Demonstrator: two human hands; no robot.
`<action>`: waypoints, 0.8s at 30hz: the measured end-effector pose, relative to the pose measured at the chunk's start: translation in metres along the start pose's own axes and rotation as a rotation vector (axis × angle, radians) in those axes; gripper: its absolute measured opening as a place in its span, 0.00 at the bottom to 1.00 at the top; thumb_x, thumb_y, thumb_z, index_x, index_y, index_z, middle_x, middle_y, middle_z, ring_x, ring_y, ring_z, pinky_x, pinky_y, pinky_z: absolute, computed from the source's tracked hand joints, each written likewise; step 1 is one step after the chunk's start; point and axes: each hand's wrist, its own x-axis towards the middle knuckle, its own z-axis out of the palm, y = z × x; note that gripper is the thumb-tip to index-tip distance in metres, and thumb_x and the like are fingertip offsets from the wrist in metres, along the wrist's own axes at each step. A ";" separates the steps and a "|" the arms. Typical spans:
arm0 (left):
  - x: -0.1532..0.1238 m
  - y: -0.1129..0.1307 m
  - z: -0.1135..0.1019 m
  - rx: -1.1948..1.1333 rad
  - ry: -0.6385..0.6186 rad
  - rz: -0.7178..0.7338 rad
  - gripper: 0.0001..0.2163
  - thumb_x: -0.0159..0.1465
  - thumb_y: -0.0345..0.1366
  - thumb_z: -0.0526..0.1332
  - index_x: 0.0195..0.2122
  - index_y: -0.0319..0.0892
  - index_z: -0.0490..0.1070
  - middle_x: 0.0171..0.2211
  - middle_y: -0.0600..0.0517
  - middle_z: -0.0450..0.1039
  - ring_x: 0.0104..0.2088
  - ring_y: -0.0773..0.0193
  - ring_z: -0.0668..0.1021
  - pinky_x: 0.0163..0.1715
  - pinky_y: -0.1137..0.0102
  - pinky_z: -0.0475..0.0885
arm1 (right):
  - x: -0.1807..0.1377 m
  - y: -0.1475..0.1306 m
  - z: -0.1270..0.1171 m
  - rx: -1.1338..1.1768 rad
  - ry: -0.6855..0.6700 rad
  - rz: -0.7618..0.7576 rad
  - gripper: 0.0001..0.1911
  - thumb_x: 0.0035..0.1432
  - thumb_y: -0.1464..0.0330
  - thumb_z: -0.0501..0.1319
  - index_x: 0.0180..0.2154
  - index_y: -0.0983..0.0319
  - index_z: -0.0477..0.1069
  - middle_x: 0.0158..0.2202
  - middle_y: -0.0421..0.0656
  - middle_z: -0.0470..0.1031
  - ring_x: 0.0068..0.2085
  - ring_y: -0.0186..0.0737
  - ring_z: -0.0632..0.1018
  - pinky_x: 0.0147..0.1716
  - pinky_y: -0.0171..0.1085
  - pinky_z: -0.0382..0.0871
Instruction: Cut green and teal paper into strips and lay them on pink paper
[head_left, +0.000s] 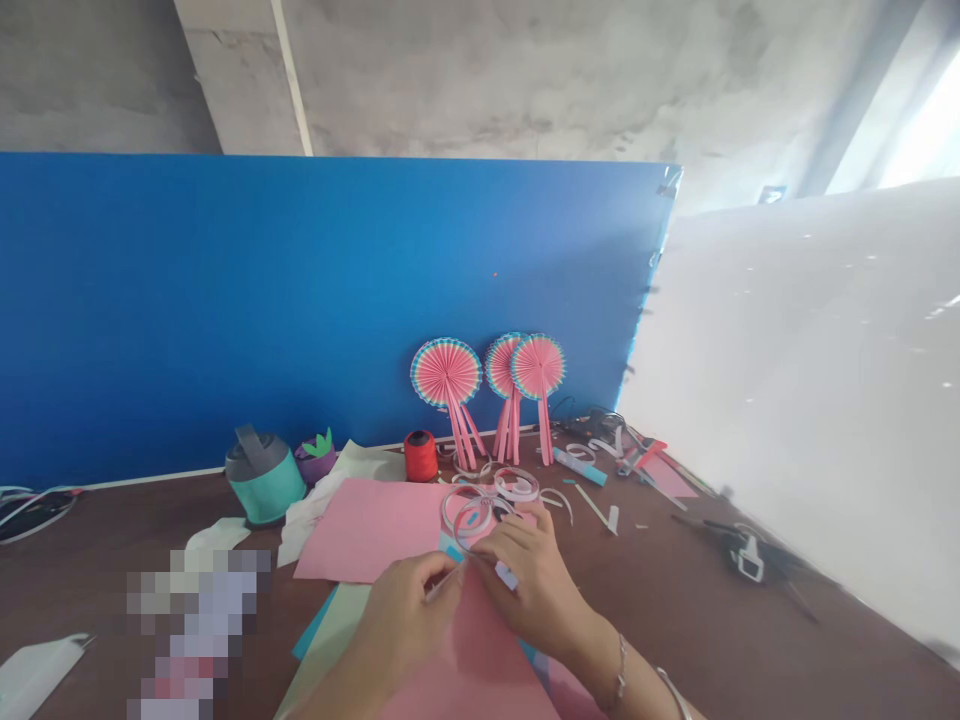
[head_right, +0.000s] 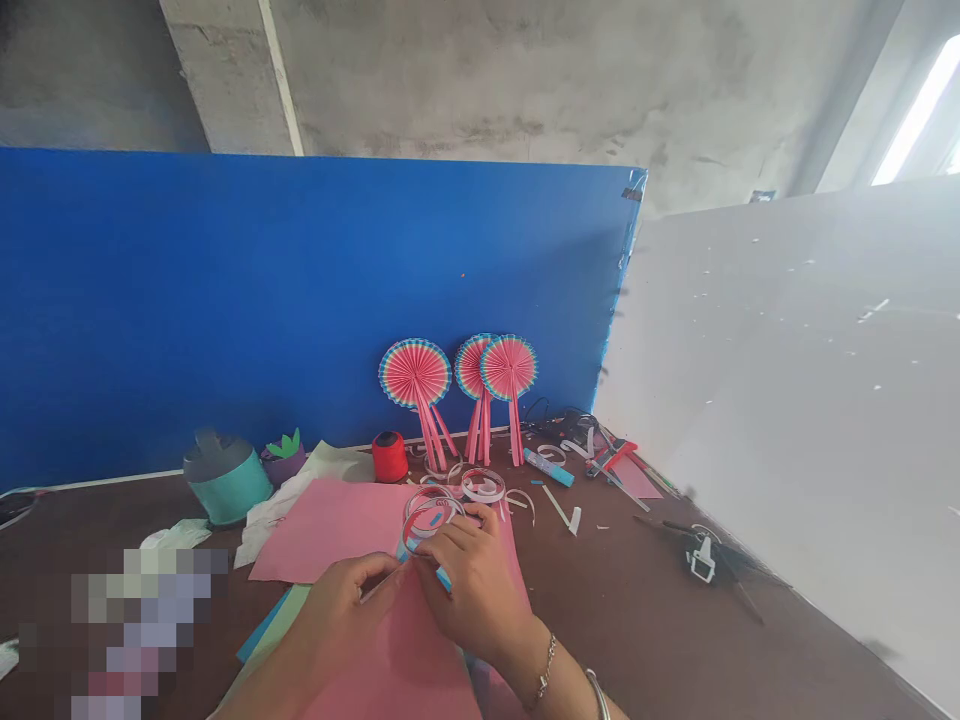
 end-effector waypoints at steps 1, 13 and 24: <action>0.000 0.001 0.000 0.016 0.002 0.005 0.15 0.63 0.42 0.51 0.26 0.44 0.72 0.24 0.55 0.70 0.28 0.63 0.69 0.28 0.71 0.59 | 0.000 0.000 0.000 -0.003 0.002 -0.003 0.09 0.63 0.74 0.55 0.32 0.59 0.70 0.25 0.36 0.75 0.29 0.34 0.73 0.47 0.41 0.55; 0.004 0.003 0.008 0.264 0.149 0.134 0.15 0.65 0.32 0.51 0.25 0.44 0.74 0.24 0.50 0.75 0.29 0.60 0.74 0.31 0.68 0.61 | -0.002 0.000 0.002 0.108 -0.039 0.048 0.09 0.63 0.75 0.56 0.34 0.57 0.71 0.29 0.36 0.78 0.32 0.35 0.76 0.53 0.44 0.54; 0.007 0.011 0.011 0.439 0.172 0.170 0.15 0.65 0.29 0.52 0.27 0.44 0.76 0.24 0.50 0.75 0.28 0.59 0.74 0.31 0.66 0.59 | 0.001 -0.002 0.001 0.112 -0.025 0.048 0.11 0.60 0.77 0.54 0.35 0.58 0.71 0.28 0.38 0.78 0.32 0.37 0.76 0.52 0.45 0.58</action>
